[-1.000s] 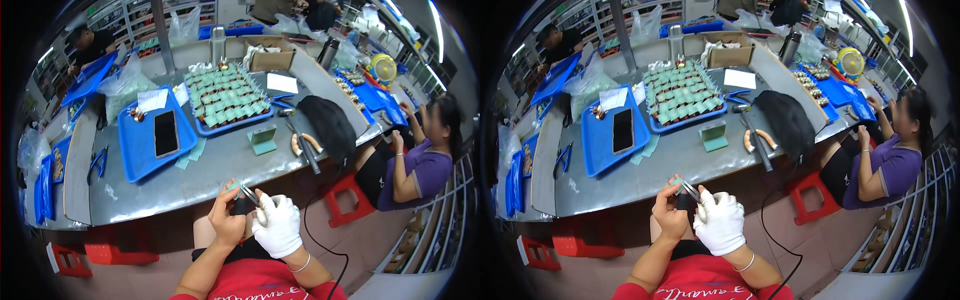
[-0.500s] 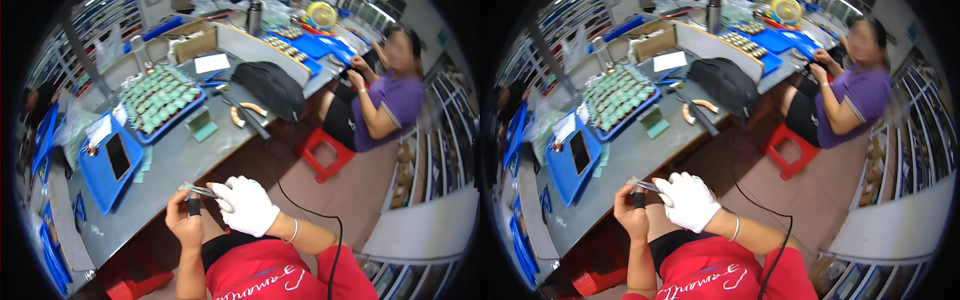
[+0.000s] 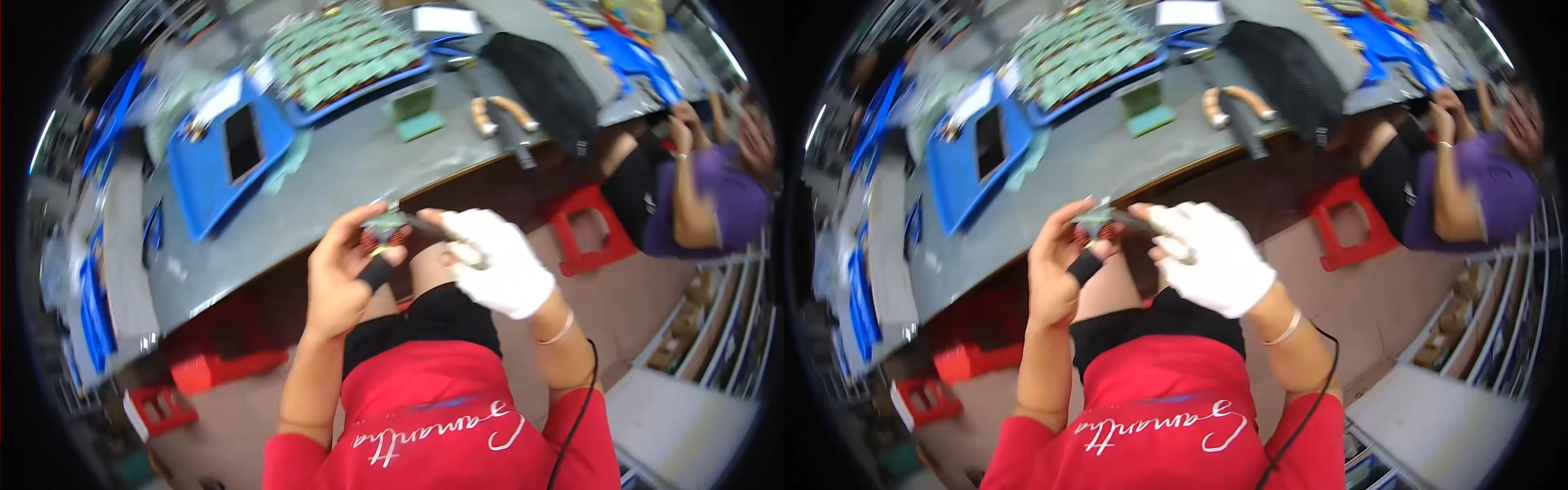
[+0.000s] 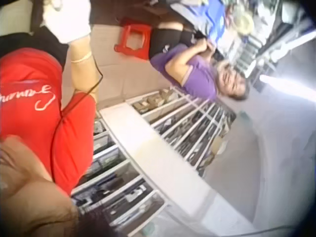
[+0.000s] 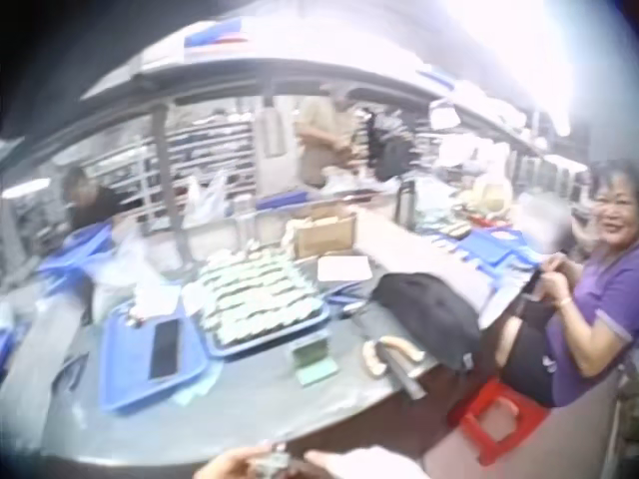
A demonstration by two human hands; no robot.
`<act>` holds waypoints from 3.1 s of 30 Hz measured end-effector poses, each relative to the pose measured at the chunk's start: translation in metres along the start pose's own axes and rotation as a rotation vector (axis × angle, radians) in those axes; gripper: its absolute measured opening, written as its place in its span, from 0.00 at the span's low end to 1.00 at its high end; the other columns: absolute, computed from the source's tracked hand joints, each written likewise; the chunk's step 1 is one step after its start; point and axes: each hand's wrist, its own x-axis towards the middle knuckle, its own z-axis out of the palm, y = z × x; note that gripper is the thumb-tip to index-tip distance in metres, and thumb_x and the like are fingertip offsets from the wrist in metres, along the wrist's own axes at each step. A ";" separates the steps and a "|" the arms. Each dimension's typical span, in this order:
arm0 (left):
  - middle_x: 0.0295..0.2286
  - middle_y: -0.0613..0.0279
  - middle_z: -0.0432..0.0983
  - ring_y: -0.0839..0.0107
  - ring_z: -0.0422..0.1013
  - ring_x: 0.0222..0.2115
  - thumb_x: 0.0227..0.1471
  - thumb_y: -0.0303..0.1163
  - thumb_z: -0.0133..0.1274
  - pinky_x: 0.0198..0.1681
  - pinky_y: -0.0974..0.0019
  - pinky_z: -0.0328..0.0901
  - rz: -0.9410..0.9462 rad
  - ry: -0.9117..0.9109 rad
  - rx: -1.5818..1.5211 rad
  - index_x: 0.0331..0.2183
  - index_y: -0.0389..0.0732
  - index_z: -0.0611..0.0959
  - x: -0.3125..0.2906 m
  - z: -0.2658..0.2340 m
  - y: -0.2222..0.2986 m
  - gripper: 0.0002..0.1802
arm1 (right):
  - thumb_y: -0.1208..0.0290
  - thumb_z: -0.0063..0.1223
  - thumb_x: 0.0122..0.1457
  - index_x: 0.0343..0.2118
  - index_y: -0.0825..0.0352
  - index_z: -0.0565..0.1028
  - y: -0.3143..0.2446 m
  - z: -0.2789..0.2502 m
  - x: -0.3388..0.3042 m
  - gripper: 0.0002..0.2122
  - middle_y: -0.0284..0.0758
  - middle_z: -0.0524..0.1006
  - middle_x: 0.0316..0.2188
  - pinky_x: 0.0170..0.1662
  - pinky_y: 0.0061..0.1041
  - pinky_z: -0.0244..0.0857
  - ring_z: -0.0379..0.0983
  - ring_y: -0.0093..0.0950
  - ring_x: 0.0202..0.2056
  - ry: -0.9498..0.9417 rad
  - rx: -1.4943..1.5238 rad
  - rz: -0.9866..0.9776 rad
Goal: Assembling electrical components by mounting copper coils onto metal frames.
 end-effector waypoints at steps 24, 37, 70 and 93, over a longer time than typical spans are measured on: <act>0.33 0.66 0.74 0.83 0.68 0.30 0.52 0.19 0.55 0.32 0.77 0.68 -0.102 0.155 -0.005 0.44 0.35 0.78 -0.016 -0.003 -0.002 0.15 | 0.79 0.57 0.41 0.43 0.59 0.77 -0.006 0.005 0.021 0.21 0.35 0.70 0.24 0.29 0.31 0.65 0.69 0.34 0.26 -0.160 -0.245 -0.058; 0.43 0.58 0.69 0.73 0.71 0.41 0.40 0.17 0.64 0.44 0.70 0.71 0.093 0.156 0.426 0.49 0.34 0.69 -0.020 0.001 -0.013 0.32 | 0.79 0.58 0.40 0.44 0.60 0.78 -0.007 0.012 0.013 0.22 0.34 0.70 0.25 0.30 0.30 0.65 0.69 0.32 0.27 -0.045 -0.226 -0.055; 0.47 0.46 0.70 0.58 0.75 0.43 0.63 0.37 0.44 0.47 0.60 0.73 -0.276 0.031 -0.414 0.56 0.35 0.62 -0.023 0.001 0.000 0.25 | 0.80 0.62 0.50 0.52 0.70 0.69 -0.023 0.046 -0.009 0.24 0.30 0.74 0.36 0.41 0.16 0.67 0.70 0.17 0.37 0.101 1.094 0.588; 0.46 0.55 0.71 0.69 0.69 0.48 0.53 0.24 0.57 0.47 0.70 0.69 -0.174 0.052 -0.070 0.55 0.32 0.67 -0.018 -0.011 -0.004 0.29 | 0.80 0.66 0.47 0.47 0.73 0.69 -0.029 0.055 -0.001 0.24 0.35 0.76 0.38 0.44 0.21 0.68 0.73 0.21 0.38 0.228 0.685 0.358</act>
